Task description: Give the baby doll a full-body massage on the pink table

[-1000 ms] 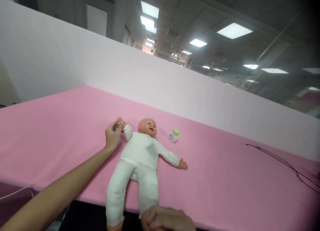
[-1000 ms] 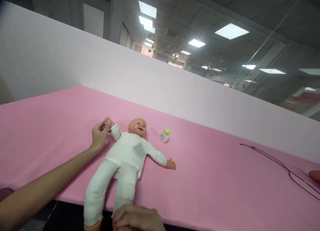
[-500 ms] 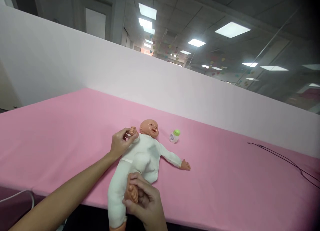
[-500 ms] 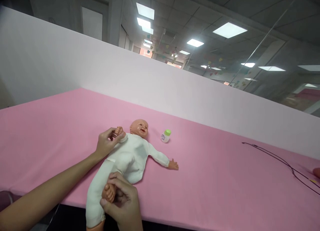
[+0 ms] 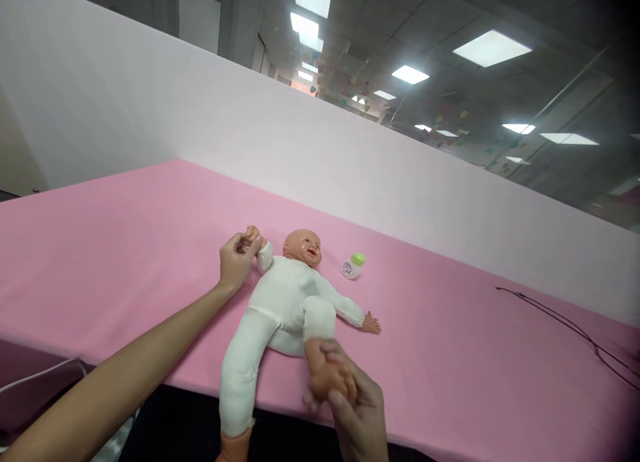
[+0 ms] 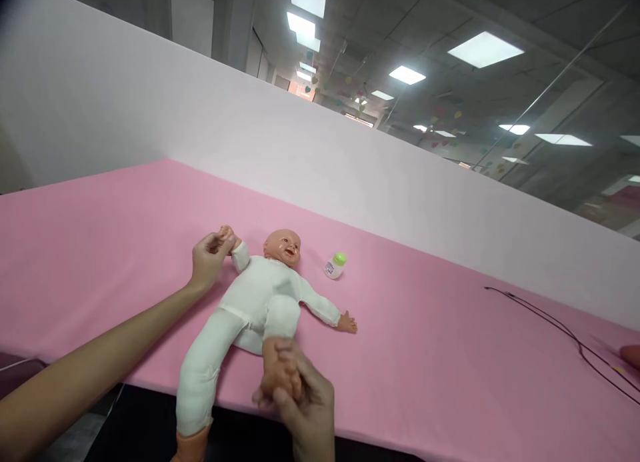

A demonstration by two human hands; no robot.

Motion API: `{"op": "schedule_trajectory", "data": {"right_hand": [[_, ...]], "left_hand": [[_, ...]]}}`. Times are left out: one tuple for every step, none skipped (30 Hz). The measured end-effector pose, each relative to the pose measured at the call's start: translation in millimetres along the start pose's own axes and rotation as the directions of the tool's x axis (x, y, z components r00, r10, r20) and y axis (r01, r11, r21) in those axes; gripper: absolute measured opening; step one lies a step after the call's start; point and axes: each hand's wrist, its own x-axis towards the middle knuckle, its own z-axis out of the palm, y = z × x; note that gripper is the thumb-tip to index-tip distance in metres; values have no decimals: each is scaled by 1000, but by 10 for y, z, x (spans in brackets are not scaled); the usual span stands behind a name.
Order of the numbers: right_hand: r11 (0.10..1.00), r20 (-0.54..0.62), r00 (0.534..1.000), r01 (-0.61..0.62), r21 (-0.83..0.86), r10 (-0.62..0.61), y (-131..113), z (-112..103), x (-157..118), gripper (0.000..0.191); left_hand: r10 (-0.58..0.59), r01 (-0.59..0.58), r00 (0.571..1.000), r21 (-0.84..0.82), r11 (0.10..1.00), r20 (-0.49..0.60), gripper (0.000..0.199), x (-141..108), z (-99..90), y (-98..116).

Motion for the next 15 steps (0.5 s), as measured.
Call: {"op": "schedule_trajectory", "data": {"right_hand": [[999, -9, 999, -32, -19, 32, 32, 44, 88, 42], [999, -22, 999, -35, -41, 34, 59, 98, 183, 41], [998, -31, 999, -24, -62, 22, 81, 155, 273, 41], [997, -35, 999, -14, -73, 12, 98, 209, 351, 41], [997, -34, 999, -9, -76, 7, 110, 254, 406, 41], [998, -23, 1000, -7, -67, 6, 116, 283, 432, 40], [999, -7, 1000, -4, -41, 4, 116, 291, 427, 40], [1000, 14, 1000, -7, -2, 7, 106, 276, 392, 41], [999, 43, 999, -17, 45, 15, 86, 240, 331, 42], [995, 86, 996, -33, 89, 25, 55, 185, 250, 42], [992, 137, 990, -46, 119, 29, 11, 118, 160, 43], [991, 180, 983, -45, 126, 21, -42, 44, 67, 43], [994, 225, 974, -26, 107, 2, -102, -30, -20, 41], [998, 286, 958, -11, 59, -6, -161, -100, -98, 36], [1000, 365, 931, -12, -11, 16, -215, -163, -161, 28]], "left_hand": [[73, -75, 994, 35, 997, 78, 29, -41, 0, 25], [139, -152, 976, 65, 986, 169, 27, -83, 0, 49], [194, -225, 945, 90, 970, 263, 25, -121, 0, 71], [233, -286, 909, 109, 952, 346, 23, -153, 0, 87], [253, -324, 881, 120, 938, 401, 21, -175, 0, 98], [254, -335, 870, 128, 934, 422, 21, -187, 3, 100], [240, -317, 882, 133, 939, 407, 21, -186, 6, 95], [211, -272, 910, 133, 953, 356, 23, -173, 11, 82], [169, -210, 944, 121, 970, 284, 25, -149, 16, 62], [118, -139, 973, 95, 986, 199, 28, -115, 20, 35], [54, -61, 992, 56, 997, 114, 31, -75, 22, 5], [-17, 17, 999, 9, 1000, 35, 34, -31, 22, -27], [-94, 92, 995, -43, 995, -36, 36, 12, 19, -58], [-170, 161, 981, -92, 983, -96, 37, 51, 15, -84], [-239, 221, 960, -132, 966, -143, 38, 83, 10, -103]]}}
